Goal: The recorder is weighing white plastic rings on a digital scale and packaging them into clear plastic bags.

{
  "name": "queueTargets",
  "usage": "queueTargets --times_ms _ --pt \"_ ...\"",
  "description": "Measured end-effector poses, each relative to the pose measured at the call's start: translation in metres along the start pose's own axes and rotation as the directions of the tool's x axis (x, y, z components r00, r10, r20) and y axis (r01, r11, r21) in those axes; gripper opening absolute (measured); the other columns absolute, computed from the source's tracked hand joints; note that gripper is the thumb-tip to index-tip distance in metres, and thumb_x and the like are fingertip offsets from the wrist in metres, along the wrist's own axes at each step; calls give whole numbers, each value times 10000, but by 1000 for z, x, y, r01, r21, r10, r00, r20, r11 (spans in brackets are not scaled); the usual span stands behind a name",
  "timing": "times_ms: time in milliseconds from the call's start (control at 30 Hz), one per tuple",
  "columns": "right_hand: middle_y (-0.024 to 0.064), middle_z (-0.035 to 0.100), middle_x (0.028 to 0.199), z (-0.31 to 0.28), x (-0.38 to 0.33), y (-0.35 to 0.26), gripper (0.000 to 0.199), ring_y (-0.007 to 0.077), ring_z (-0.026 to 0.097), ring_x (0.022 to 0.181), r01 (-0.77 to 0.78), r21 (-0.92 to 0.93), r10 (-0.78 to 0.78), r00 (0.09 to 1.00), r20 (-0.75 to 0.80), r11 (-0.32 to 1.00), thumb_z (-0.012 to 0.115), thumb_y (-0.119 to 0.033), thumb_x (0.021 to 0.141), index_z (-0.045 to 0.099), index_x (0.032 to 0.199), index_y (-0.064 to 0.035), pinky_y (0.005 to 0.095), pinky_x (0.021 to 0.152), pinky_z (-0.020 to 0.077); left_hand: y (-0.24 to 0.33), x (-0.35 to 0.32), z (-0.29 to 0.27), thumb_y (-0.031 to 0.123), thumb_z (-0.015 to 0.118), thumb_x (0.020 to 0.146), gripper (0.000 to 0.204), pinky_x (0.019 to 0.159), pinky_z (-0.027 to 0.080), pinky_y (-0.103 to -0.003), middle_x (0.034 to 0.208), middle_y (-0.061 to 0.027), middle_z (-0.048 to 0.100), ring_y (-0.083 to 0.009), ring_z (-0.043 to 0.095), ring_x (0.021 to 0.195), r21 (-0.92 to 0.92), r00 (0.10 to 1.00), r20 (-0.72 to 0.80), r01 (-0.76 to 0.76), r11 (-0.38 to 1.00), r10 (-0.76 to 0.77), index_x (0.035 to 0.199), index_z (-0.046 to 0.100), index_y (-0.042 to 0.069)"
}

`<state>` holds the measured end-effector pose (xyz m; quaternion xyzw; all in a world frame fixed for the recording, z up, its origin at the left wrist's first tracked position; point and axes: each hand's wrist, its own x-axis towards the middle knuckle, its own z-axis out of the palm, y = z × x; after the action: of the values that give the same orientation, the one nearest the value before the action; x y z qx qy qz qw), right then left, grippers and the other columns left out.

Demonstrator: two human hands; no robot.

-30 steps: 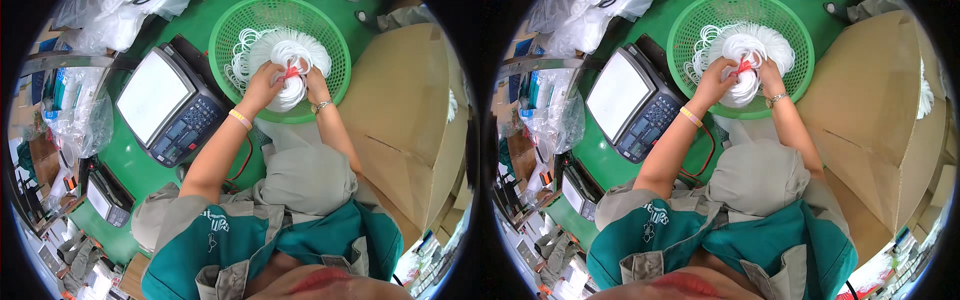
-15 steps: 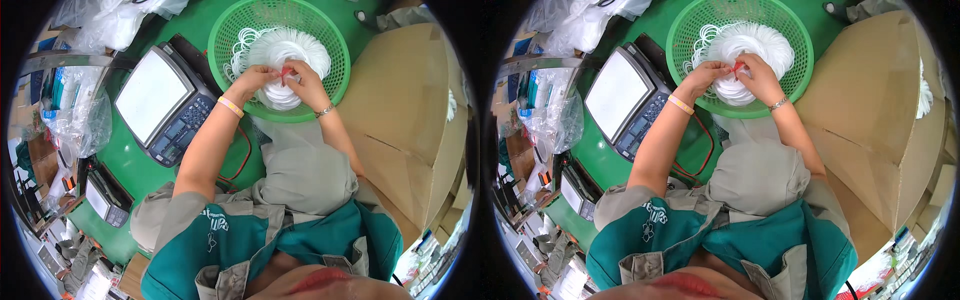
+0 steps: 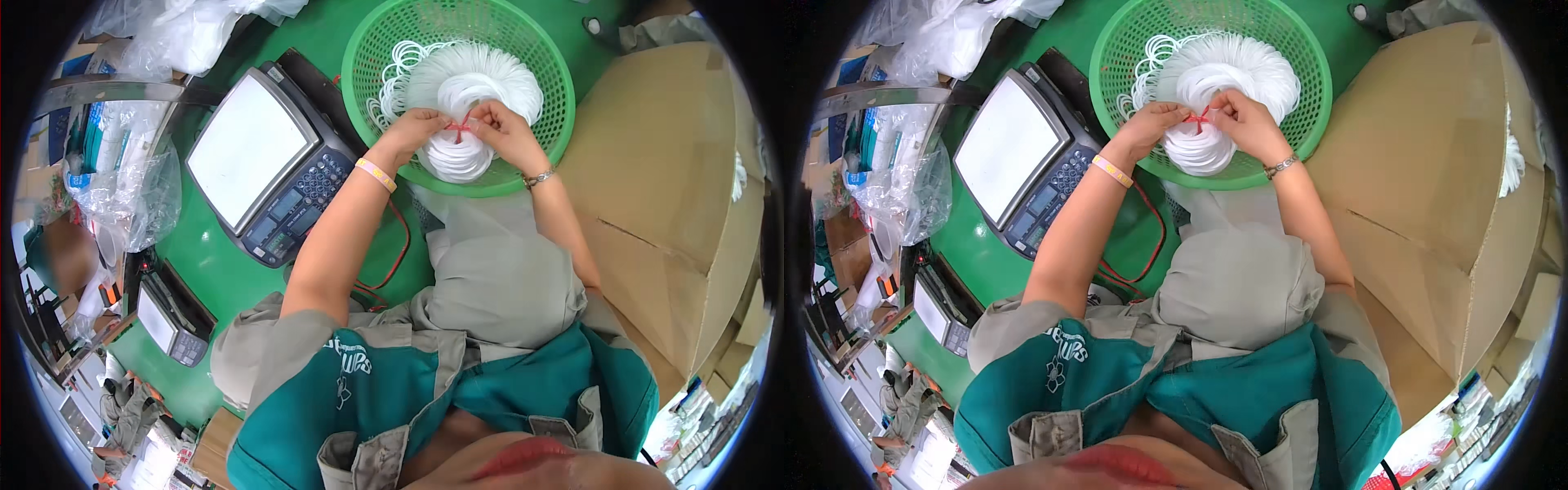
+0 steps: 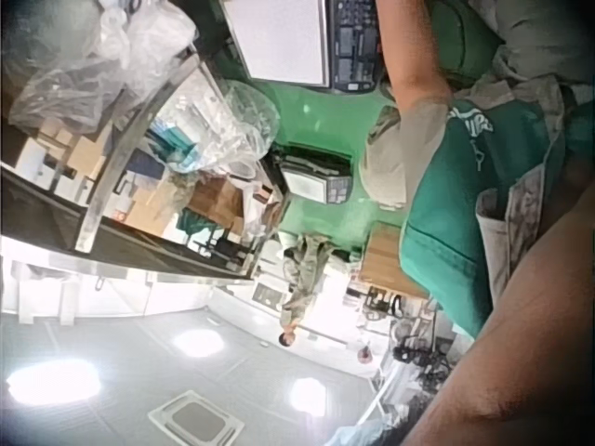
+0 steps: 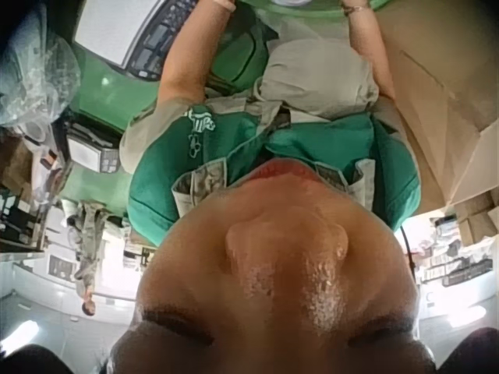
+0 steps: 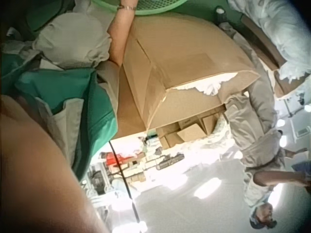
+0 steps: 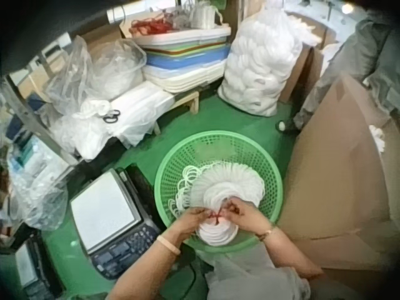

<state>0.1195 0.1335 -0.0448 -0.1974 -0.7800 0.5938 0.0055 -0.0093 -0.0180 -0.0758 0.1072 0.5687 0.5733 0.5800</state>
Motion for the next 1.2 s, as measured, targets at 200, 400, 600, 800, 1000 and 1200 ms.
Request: queueTargets --times_ms 200,400,600,800,1000,1200 --pt "-19 563 736 -3 -1 7 53 69 486 658 -96 227 94 995 19 969 566 -38 804 584 853 -29 212 609 404 8 -6 8 166 576 861 252 792 447 -243 943 -44 628 -108 576 849 -18 993 93 -65 998 66 1019 603 -29" --pt "-40 546 719 3 -6 17 47 49 473 638 -181 624 169 982 80 760 548 -73 834 594 838 -75 195 604 379 -2 -2 6 123 597 819 165 674 450 -243 774 -20 623 -78 535 705 395 965 -73 -202 896 250 890 650 -16" --pt "-34 567 783 4 -8 33 100 55 504 704 -145 736 154 986 57 661 498 -90 870 582 923 -78 207 662 409 0 -7 15 165 583 825 224 780 422 -245 915 -28 598 -92 534 854 160 980 24 -201 967 199 962 633 -5" --pt "-28 562 752 3 -10 31 148 67 494 659 -166 676 182 982 47 718 494 -199 889 588 905 -85 226 627 413 -4 -2 21 133 659 746 208 798 423 -281 966 -76 557 -166 543 889 340 967 10 -242 909 253 906 638 2" --pt "-55 522 664 4 -3 12 109 29 441 578 -314 363 321 946 43 877 550 -181 870 604 825 -98 168 544 353 -22 9 14 262 664 756 313 776 430 -322 996 -144 543 -223 550 905 563 919 27 -339 754 393 887 615 -17" --pt "-37 546 692 3 -6 -8 90 34 436 612 12 553 177 941 -287 833 561 -92 847 604 804 -26 181 557 339 -18 7 20 371 651 731 302 820 373 -385 1006 -53 544 -247 544 925 732 872 5 -337 592 490 888 639 113"
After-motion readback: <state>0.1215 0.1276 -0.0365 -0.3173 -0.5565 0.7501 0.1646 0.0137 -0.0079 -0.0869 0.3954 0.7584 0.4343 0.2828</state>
